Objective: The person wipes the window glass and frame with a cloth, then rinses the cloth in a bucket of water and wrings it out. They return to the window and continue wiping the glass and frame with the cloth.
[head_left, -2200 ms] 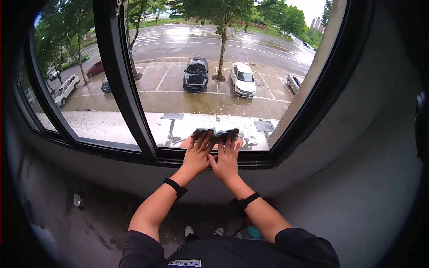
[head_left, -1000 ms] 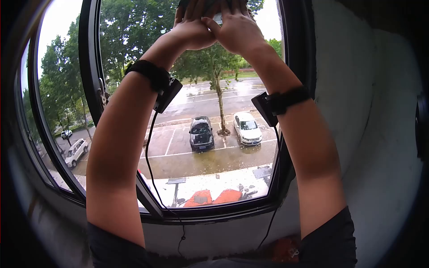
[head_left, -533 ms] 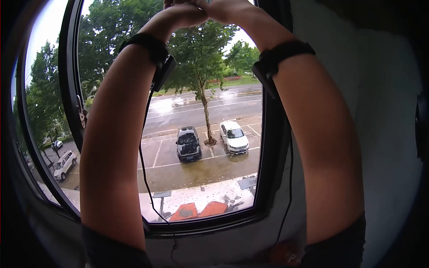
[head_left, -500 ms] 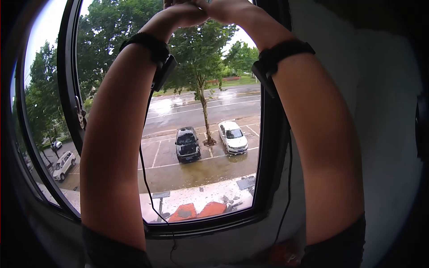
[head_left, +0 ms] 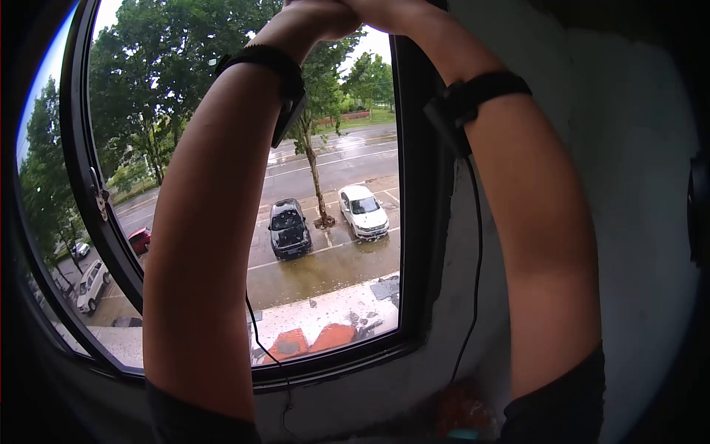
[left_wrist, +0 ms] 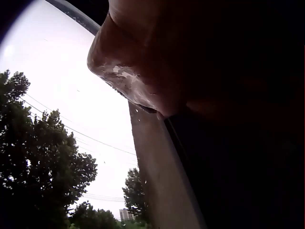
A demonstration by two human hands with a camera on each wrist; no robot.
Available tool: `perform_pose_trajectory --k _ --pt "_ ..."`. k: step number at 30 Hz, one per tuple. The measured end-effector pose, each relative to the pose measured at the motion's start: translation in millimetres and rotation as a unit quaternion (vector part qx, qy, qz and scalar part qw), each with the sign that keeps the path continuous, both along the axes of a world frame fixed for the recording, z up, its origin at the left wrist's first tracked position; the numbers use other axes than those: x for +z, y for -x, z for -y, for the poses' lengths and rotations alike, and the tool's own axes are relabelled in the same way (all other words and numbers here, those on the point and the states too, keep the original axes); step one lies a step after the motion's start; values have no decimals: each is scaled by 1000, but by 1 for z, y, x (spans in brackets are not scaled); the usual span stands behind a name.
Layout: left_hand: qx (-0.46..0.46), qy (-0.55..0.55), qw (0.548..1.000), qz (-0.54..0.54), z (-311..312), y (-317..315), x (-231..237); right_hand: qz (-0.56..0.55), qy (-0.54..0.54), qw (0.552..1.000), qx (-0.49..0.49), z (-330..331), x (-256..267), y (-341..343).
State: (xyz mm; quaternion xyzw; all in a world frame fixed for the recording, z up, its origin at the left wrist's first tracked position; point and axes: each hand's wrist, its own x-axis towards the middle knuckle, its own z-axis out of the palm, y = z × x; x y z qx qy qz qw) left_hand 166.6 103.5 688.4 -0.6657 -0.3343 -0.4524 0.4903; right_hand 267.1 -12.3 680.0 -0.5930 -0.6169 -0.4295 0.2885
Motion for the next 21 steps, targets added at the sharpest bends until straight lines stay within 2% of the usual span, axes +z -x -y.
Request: perform_pose_trajectory --k 2,4,5,7,13,14,15,17,19,20,21 --pt "10 120 992 -46 4 7 1 -8 39 999 -21 1 -2 4" --pt "-6 113 993 -36 18 10 -13 78 57 992 -78 -2 -8 3" --pt "-22 101 994 -25 26 11 -23 78 60 992 -77 -4 -13 2" --pt "-34 69 996 -37 36 16 -42 11 0 1000 -21 -5 -29 3" --pt "-28 49 998 -23 23 12 -86 27 21 999 -43 -13 -67 -3" --pt "-78 72 994 -21 28 15 -95 41 -60 997 -10 -34 -79 -17" --pt "-81 77 994 -18 30 16 -104 53 -139 989 24 -46 -89 -26" --pt "-55 69 995 -38 25 17 -123 52 -131 990 13 -37 -112 -23" --pt "-125 40 991 -14 23 14 -148 70 -140 987 32 -33 -135 -26" --pt "-118 68 990 -26 23 14 -161 75 -143 985 67 -32 -148 -26" --pt "-112 96 988 -38 28 16 -173 79 -136 986 62 -31 -163 -25"
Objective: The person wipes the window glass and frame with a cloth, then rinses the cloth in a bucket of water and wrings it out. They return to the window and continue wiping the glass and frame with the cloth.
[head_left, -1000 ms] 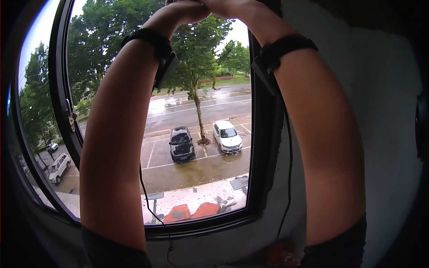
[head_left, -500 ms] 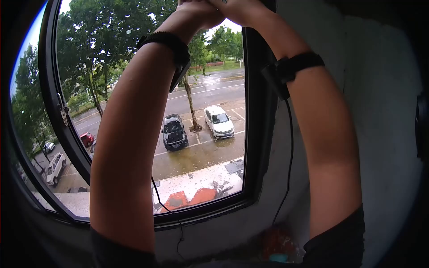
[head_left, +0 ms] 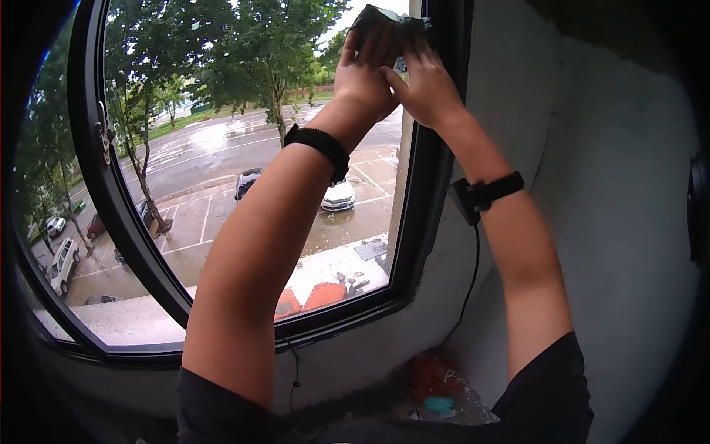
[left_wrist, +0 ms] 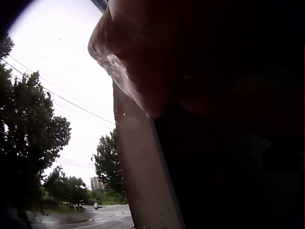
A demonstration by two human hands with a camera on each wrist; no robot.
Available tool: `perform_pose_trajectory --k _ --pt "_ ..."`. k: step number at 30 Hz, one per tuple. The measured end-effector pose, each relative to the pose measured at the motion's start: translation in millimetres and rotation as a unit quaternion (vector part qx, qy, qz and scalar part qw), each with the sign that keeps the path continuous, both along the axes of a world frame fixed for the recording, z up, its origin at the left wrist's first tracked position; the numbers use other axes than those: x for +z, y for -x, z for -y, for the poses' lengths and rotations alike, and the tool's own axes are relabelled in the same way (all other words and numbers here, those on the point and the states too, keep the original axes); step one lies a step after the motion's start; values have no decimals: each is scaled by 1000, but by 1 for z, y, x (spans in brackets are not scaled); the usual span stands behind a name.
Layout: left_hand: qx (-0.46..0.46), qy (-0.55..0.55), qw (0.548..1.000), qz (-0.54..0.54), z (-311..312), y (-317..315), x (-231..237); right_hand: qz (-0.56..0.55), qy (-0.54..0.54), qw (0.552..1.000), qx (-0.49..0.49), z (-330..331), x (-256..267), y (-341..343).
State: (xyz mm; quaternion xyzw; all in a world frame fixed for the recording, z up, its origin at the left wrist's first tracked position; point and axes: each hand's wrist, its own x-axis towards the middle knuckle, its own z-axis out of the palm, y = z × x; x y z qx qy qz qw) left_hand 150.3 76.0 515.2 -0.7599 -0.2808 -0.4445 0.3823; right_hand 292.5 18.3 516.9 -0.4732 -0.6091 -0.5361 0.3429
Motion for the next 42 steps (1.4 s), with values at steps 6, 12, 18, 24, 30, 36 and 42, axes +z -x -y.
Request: perform_pose_trajectory --k 6,12,18,24,30,36,42 --pt "-27 2 999 -33 5 14 -86 -45 75 996 8 23 -84 16" --pt "58 24 996 -61 19 9 -199 -109 156 982 -1 43 -185 34" --pt "21 125 981 -146 32 29 -328 -179 273 945 -20 58 -320 43" --pt "69 186 951 -236 50 41 -432 -228 366 902 -23 60 -447 52" --pt "16 235 941 -243 59 68 -502 -259 429 865 -20 73 -513 74" --pt "-6 298 929 -220 74 83 -514 -271 422 865 1 75 -525 88" --pt "-76 356 920 -146 79 107 -493 -198 399 895 28 71 -493 94"
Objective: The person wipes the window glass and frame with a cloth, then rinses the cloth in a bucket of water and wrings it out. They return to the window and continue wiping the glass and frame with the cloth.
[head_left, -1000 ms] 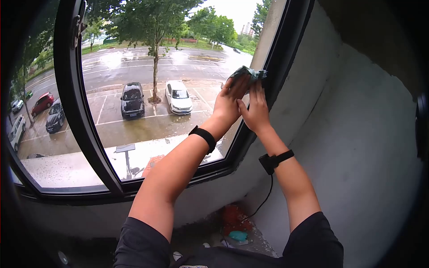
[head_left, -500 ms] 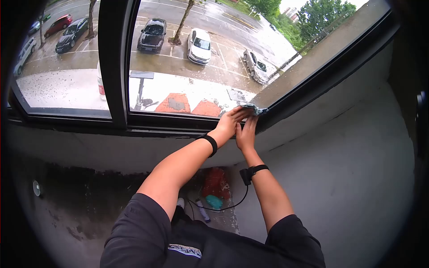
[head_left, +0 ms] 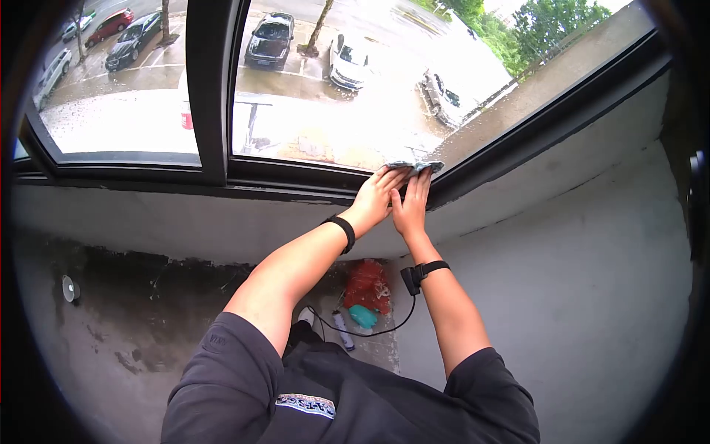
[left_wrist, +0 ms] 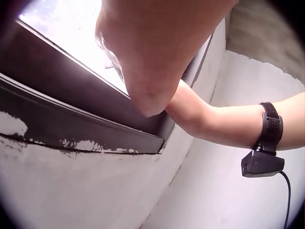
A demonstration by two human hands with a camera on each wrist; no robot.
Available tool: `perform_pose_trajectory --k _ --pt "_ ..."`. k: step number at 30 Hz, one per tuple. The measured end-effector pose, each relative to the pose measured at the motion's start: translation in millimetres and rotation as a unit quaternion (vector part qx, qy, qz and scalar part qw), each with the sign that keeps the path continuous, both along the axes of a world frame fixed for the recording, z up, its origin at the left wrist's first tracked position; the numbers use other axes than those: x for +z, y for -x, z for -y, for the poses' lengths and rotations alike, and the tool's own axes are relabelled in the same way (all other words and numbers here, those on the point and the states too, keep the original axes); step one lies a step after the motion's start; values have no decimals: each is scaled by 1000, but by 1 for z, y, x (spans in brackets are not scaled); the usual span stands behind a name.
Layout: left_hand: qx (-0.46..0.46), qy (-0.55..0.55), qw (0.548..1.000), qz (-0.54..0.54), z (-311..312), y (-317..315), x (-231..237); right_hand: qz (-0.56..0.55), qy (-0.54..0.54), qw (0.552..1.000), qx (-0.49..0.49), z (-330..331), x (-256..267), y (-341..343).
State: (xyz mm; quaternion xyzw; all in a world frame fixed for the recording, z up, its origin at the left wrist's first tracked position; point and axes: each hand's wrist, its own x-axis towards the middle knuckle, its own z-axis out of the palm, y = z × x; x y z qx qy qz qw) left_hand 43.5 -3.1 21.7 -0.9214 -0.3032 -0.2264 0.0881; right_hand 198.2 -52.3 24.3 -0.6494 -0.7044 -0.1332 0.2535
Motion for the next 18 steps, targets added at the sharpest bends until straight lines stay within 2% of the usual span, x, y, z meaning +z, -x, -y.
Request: perform_pose_trajectory --k 1,5,8,10,12,16,18 --pt "11 -18 1000 -9 -1 9 7 -2 -14 1000 4 -3 7 11" --pt "22 -49 995 82 -11 45 24 -5 -68 997 39 -21 28 48" --pt "24 -46 995 80 -16 86 50 -36 -114 991 64 -36 34 77" --pt "57 -87 992 75 -21 108 63 -47 -121 989 76 -45 47 95" --pt "68 -121 989 59 -26 131 88 -31 -129 988 78 -57 72 110" --pt "127 -183 975 23 -35 162 142 109 -177 975 78 -73 145 124" --pt "113 -172 977 63 -37 172 175 132 -221 963 83 -80 179 124"
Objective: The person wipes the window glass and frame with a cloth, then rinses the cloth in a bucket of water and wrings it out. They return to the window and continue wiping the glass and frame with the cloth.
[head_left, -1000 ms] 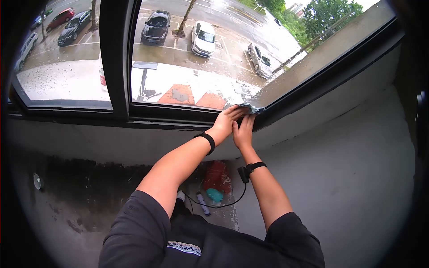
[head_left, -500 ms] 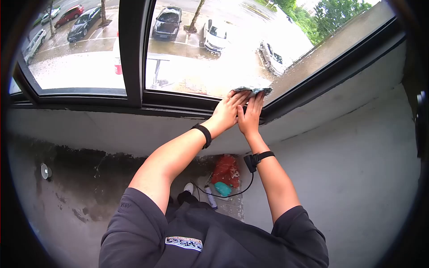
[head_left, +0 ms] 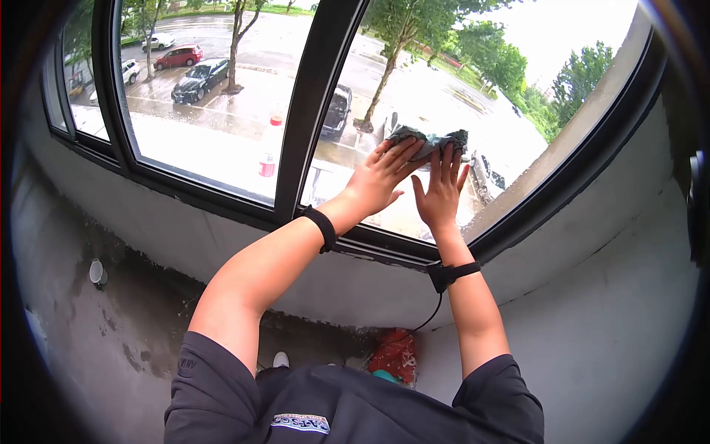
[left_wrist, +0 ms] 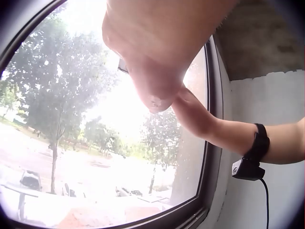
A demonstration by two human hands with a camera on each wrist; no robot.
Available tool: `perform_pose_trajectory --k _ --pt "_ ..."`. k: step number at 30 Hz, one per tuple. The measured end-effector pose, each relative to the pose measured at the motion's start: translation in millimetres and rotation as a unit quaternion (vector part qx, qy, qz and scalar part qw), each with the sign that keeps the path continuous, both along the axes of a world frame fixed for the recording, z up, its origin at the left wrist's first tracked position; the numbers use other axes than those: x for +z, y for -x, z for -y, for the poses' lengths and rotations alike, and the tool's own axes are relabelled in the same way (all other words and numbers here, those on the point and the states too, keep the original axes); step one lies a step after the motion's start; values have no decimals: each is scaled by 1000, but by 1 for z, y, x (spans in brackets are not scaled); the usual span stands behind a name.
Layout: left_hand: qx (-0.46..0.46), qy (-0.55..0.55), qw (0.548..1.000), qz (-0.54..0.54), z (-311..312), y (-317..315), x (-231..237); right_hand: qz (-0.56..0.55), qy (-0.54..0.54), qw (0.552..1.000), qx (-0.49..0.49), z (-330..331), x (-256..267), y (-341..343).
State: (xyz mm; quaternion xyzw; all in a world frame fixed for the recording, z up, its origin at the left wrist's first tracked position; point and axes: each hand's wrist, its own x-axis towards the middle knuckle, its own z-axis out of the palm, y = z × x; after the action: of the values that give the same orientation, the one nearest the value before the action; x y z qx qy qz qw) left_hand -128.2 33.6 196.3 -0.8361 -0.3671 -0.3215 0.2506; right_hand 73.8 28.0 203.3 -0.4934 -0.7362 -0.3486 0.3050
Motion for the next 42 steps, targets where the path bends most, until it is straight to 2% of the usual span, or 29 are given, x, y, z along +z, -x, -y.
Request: perform_pose_trajectory --k 5,9,16,18,20,24,26,28,29,30,33,37,40,42 --pt "10 -39 998 45 -9 7 90 35 -60 998 1 -4 102 4" --pt "-2 -143 986 83 -29 4 161 39 -113 993 15 -11 184 10" --pt "39 -221 970 93 -48 4 279 59 -226 972 21 -37 298 18" --pt "79 -234 966 76 -55 10 310 75 -259 963 10 -45 329 21" --pt "117 -209 969 61 -53 16 341 84 -288 953 47 -54 360 26" --pt "184 -165 968 44 -48 26 395 100 -339 934 47 -69 413 40" --pt "214 -169 962 31 -56 35 418 93 -346 932 49 -56 428 56" --pt "252 -206 945 14 -67 44 434 89 -253 963 -9 -25 435 76" --pt "234 -20 972 -4 -11 42 443 92 -246 965 -27 -34 446 80" --pt "236 -20 972 -6 -2 43 450 90 -246 965 -25 -38 454 83" --pt "319 -15 946 -49 4 47 464 87 -240 967 -8 -44 473 96" --pt "330 -16 944 -26 13 53 467 131 -217 966 -50 -42 488 111" --pt "315 -26 949 -13 13 57 457 123 -239 963 -17 -37 476 112" --pt "249 -42 968 -16 11 67 447 115 -207 971 -18 -31 465 109"
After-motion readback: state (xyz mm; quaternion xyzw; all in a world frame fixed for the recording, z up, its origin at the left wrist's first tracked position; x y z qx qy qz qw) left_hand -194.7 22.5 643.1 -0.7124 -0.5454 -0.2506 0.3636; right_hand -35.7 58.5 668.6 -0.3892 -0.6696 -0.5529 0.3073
